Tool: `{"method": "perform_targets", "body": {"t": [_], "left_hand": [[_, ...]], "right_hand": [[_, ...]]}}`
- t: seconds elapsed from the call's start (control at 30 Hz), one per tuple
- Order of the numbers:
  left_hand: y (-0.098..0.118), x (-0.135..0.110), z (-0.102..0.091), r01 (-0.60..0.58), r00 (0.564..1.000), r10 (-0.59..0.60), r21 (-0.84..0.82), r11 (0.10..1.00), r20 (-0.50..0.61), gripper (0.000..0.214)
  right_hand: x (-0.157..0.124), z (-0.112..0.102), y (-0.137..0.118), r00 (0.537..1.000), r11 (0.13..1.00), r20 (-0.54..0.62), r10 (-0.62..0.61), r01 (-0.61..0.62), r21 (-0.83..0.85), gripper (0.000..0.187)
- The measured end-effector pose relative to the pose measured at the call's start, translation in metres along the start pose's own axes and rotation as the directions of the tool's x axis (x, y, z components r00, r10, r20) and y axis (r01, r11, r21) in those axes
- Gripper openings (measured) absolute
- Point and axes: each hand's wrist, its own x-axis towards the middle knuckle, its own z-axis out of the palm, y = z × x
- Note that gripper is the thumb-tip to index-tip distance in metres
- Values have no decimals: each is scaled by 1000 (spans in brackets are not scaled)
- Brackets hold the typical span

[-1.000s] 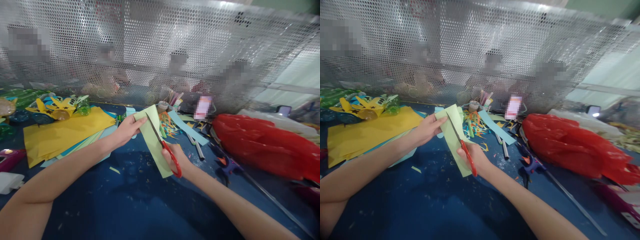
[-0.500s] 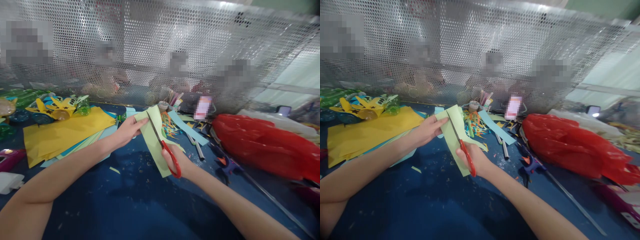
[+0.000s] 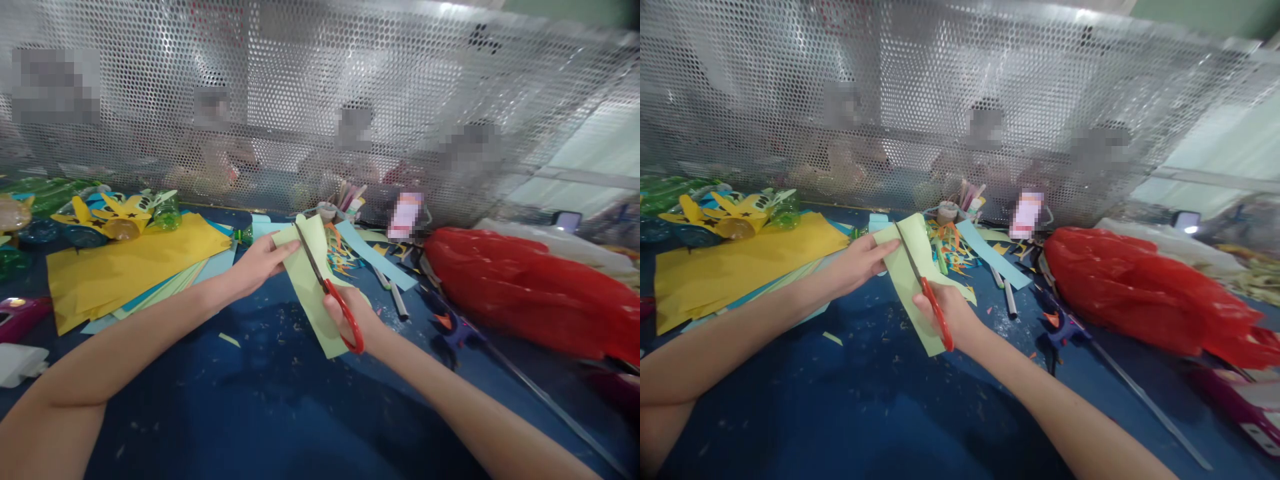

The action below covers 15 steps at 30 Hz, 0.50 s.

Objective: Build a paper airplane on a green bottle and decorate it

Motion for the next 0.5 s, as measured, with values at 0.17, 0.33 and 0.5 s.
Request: {"method": "perform_targets", "body": {"t": [0.17,0.33,0.5], "left_hand": [[-2,1,0,10,1000,-9,-17,1000,21,21],[-4,2,-1,27,1000,-27,-34,999,17,22],[-4,1,1,51,999,-51,-48,998,11,23]], "right_hand": [[1,3,-1,998,998,-27,55,-55,8,69],[2,4,-2,995,994,-13,101,-100,40,69],[1,6,-4,991,989,-38,128,-124,86,67]]}}
